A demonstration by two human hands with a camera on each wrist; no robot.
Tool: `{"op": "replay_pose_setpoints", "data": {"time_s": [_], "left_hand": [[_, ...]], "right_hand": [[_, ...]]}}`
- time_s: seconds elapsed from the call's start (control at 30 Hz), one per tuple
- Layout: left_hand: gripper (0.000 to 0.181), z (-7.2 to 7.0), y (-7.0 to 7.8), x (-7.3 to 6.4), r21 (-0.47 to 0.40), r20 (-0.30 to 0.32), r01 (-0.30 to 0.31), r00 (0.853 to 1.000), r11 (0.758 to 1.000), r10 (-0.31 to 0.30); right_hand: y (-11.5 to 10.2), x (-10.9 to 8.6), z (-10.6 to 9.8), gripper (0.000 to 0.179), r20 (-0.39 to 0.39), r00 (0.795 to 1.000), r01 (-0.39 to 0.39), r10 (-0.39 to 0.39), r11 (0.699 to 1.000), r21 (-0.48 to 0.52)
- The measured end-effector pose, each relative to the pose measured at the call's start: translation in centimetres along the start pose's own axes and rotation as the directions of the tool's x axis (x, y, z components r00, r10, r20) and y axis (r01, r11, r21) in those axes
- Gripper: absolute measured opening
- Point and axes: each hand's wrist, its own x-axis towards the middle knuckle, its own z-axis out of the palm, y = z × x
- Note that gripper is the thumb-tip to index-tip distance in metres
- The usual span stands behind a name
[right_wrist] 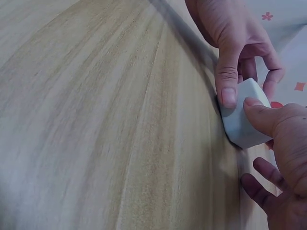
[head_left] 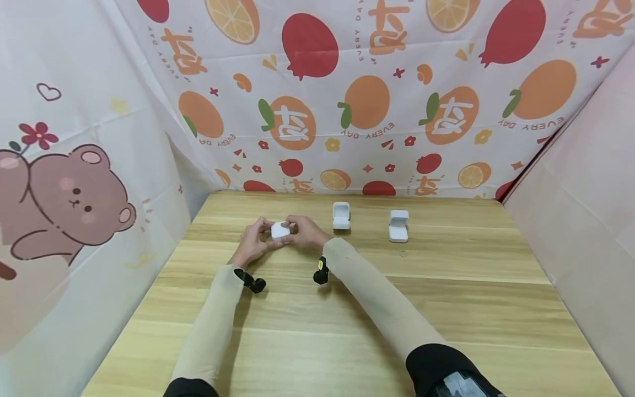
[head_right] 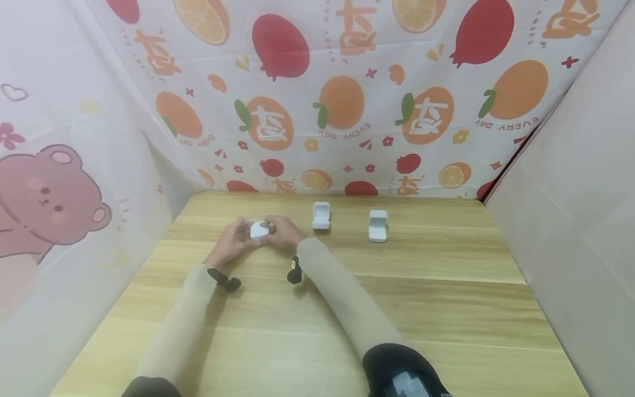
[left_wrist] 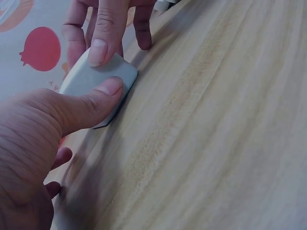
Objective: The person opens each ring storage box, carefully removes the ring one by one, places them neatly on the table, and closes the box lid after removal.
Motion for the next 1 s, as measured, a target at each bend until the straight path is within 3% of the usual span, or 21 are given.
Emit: {"op": "replay_pose_setpoints", "data": {"time_s": [0.33, 0.57, 0.8, 1.0], "left_hand": [[0.047, 0.47, -0.15, -0.49, 0.014, -0.026, -0.017, 1.000, 1.000, 0.018], [0.049, 0.69, -0.50, -0.21, 0.018, -0.045, 0.025, 0.999, 1.000, -0.024], [0.047, 0.59, -0.47, -0.04, 0.021, -0.067, -0.001, 0.998, 1.000, 0.002], [0.048, 0.69, -0.06, -0.23, 0.046, -0.064, 0.001, 0.998, 0.999, 0.002]], "right_hand": [[0.48, 0.09, 0.58, 0.023, 0.007, 0.995, 0.097, -0.097, 0.989, -0.113], [0.36, 0.25, 0.34, 0.027, 0.016, 0.999, 0.054, -0.052, 0.982, -0.182], [-0.41, 0.28, -0.12, 0.027, 0.034, 0.996, 0.085, -0.080, 0.976, -0.203], [-0.29, 0.30, -0.29, 0.026, 0.063, 0.997, 0.055, -0.043, 0.974, -0.221]]}}
